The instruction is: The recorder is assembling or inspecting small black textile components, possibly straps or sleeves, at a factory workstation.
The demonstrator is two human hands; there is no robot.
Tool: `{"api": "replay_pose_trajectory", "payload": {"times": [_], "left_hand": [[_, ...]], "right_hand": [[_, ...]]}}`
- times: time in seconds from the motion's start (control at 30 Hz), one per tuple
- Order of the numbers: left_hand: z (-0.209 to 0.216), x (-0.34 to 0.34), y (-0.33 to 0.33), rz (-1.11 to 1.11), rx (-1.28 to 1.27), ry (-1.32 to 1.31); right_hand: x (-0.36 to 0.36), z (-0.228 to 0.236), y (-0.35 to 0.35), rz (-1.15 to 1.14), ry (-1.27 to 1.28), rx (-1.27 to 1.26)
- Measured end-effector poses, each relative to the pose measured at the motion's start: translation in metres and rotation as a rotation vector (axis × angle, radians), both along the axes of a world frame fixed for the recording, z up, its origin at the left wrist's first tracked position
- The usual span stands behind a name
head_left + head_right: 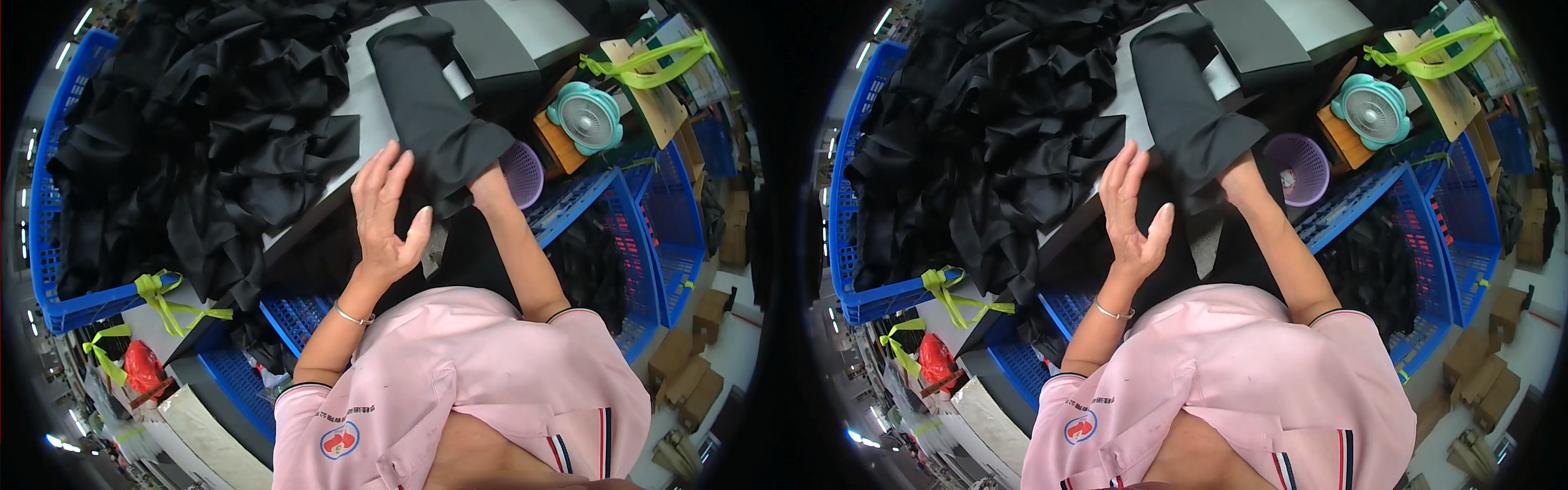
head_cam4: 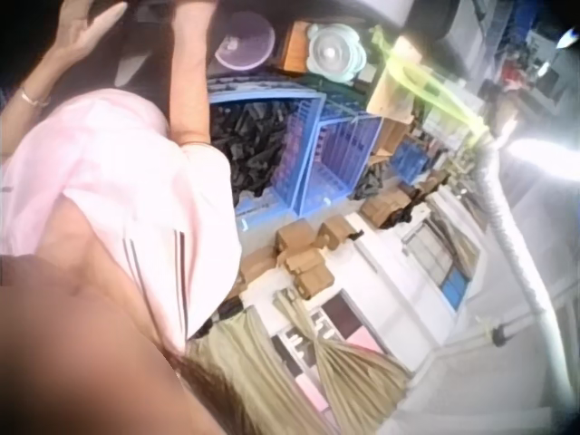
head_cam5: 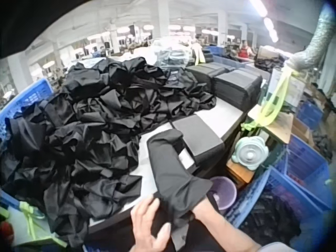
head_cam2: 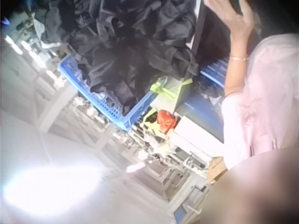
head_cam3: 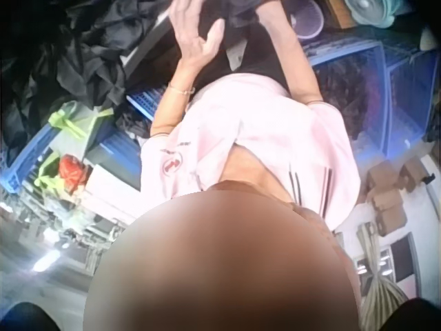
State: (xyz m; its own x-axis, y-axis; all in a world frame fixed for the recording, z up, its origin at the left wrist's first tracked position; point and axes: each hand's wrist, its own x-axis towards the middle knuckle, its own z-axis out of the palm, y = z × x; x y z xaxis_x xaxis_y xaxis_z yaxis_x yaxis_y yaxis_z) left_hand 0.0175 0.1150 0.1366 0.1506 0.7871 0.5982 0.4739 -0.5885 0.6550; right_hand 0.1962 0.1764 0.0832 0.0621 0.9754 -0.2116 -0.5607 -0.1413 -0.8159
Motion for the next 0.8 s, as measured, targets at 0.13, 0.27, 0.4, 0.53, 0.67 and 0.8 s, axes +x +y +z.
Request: {"api": "replay_pose_trajectory", "payload": {"times": [0.13, 0.27, 0.4, 0.53, 0.67, 0.8], "left_hand": [[-0.011, 0.022, -0.017, 0.106, -0.119, -0.016], [0.0, 0.04, -0.009, 0.281, -0.075, -0.096], [0.002, 0.043, -0.016, 0.198, -0.152, -0.319], [0.013, 0.048, -0.019, 0.231, -0.081, -0.404], [0.019, 0.048, -0.021, 0.232, -0.108, -0.452], [0.02, 0.047, -0.022, 0.223, -0.092, -0.416]], "right_hand": [[0.001, 0.018, -0.011, 0.042, 0.156, 0.028], [-0.01, 0.036, -0.023, 0.034, 0.15, 0.072], [-0.002, 0.033, -0.025, 0.076, 0.202, 0.098], [-0.005, 0.035, -0.032, 0.038, 0.28, 0.047], [-0.007, 0.031, -0.033, 0.053, 0.239, 0.113], [-0.004, 0.022, -0.032, 0.104, 0.25, 0.199]]}}
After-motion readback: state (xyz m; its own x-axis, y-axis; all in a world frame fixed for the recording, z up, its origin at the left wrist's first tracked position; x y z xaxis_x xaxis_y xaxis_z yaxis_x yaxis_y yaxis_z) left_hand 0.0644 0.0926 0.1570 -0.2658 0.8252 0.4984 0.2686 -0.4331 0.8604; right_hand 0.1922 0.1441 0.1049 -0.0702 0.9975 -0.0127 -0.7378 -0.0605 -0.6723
